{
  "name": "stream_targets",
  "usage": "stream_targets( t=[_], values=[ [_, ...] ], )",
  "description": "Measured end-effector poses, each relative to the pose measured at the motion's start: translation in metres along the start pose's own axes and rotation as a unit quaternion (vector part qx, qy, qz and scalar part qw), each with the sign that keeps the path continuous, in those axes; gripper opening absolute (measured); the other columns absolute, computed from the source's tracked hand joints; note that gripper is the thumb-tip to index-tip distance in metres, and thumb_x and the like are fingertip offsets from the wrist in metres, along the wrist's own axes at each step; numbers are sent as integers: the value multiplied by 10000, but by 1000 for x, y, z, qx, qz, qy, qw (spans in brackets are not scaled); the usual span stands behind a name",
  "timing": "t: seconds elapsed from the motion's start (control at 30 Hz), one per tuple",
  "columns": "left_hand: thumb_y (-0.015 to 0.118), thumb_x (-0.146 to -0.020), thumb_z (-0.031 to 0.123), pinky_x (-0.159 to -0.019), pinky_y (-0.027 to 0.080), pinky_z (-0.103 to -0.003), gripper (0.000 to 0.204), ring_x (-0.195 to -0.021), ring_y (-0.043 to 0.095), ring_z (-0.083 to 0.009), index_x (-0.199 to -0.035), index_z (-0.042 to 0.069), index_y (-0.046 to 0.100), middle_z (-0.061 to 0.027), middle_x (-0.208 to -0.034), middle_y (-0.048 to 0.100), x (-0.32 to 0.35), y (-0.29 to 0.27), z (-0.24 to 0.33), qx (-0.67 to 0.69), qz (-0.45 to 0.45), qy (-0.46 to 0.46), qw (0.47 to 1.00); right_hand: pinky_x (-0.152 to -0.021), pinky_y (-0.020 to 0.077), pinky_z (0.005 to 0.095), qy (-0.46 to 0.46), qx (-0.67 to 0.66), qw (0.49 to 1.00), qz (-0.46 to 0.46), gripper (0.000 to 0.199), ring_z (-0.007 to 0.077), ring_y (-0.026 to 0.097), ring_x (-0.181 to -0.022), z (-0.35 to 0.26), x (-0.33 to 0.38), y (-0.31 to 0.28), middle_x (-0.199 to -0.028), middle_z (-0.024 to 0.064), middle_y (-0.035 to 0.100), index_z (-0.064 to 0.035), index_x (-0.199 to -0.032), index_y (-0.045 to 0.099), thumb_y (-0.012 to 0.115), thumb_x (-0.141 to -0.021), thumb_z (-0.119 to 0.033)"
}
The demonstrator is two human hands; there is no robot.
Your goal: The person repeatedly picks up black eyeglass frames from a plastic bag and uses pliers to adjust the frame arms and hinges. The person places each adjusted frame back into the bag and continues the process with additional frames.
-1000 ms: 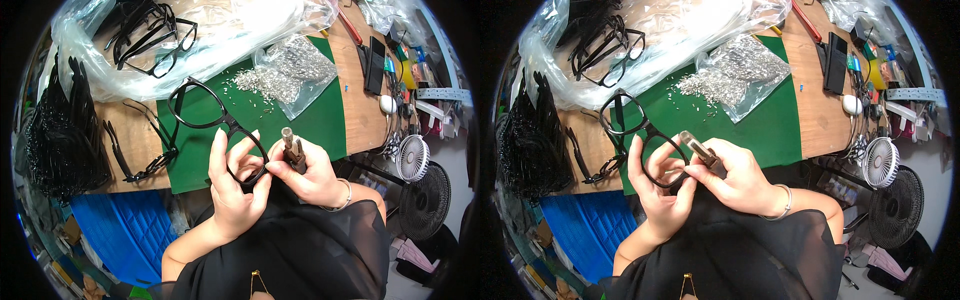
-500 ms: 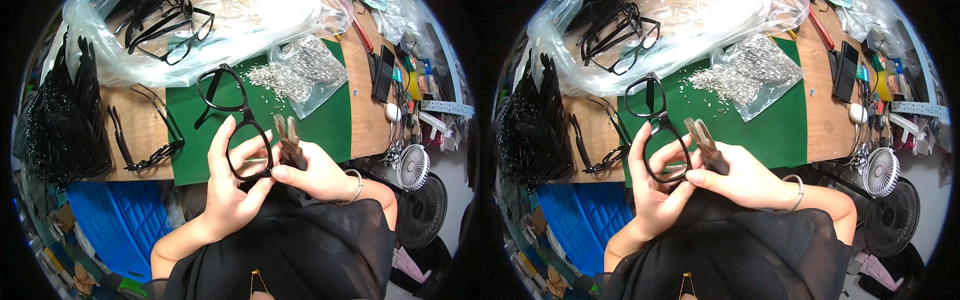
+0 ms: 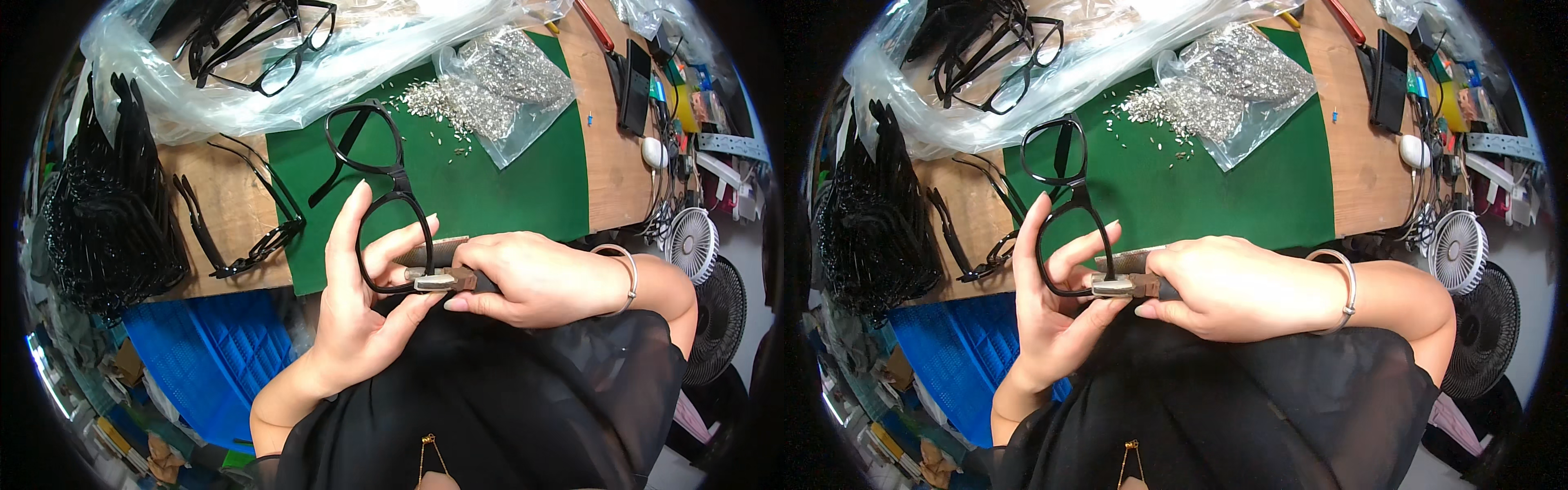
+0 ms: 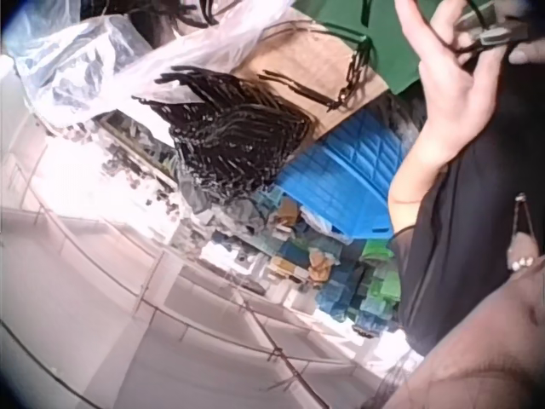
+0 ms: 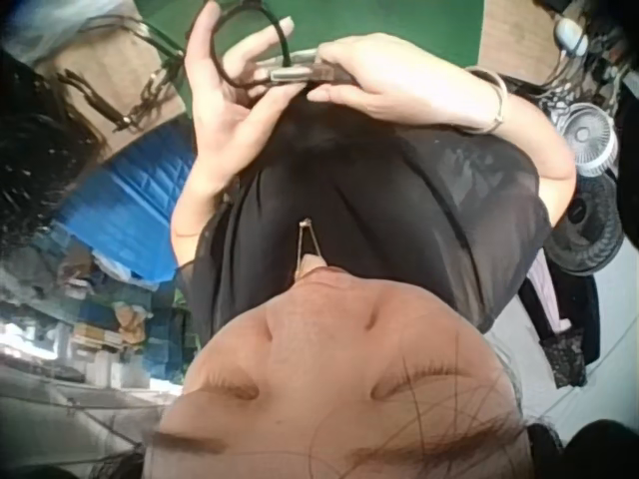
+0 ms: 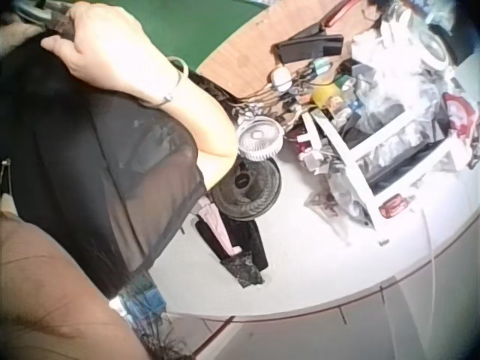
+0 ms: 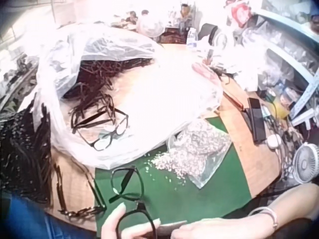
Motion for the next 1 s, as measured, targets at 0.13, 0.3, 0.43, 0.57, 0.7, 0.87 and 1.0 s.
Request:
stream_targets(
  t=[0.13,0.3,0.43,0.57,0.7,0.87,1.0],
  values=[
    [559,-793,-94,-804,484,-270,836,-945,592,-183,-1374,42,-26,-231,-1267,429,-2,2,-1,13,-12,-59,998,-648,486,422,29,23,999,-19,280,380,599,-714,7,-2,4,-763,227,604,41,-860,567,595,-813,-233],
    [558,-777,-121,-836,481,-303,854,-1006,584,-241,-1374,58,-25,-245,-1266,423,-5,0,-4,-12,-21,-46,999,-601,461,397,18,-9,1000,-16,289,338,590,-639,20,-3,7,-676,181,583,19,-815,573,611,-813,-267],
    [563,-743,-150,-783,471,-256,871,-907,591,-162,-1381,63,10,-220,-1244,447,-6,0,-4,-34,-6,-68,997,-648,443,374,15,-45,998,-28,323,295,579,-719,32,0,-6,-772,173,575,12,-891,552,594,-828,-302],
    [672,-701,-55,-622,405,-179,903,-660,466,-78,-1332,132,53,-213,-1172,439,1,-4,-14,75,-31,-12,997,-686,440,376,-11,43,987,156,277,321,552,-789,69,-2,1,-797,157,549,4,-859,523,633,-787,-240],
    [561,-774,-57,-599,497,-247,741,-645,521,-108,-1324,124,98,-227,-1082,493,23,-4,-22,36,13,38,999,-677,462,411,-10,136,961,241,156,340,571,-756,79,-23,-8,-775,164,567,-8,-807,524,601,-739,-125],
    [554,-741,-145,-806,483,-289,893,-858,600,-181,-1367,146,-12,-213,-1179,443,26,3,-14,148,46,-132,979,-655,466,426,11,218,928,301,138,347,577,-721,84,-54,-27,-752,169,567,-2,-782,524,601,-732,-106],
    [693,-645,-30,-849,467,-407,998,-990,526,-240,-1367,170,34,-174,-1189,423,32,-8,-19,311,-80,-146,936,-656,466,424,30,245,926,285,152,347,577,-721,87,-56,-27,-752,170,568,1,-784,530,609,-732,-118]
  ],
)
Point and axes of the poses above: each hand's wrist, its own x-axis away from the middle knuckle, its own y-axis out of the palm, z = x × y, the point moved 3 cm from there along -x, towards the middle knuckle
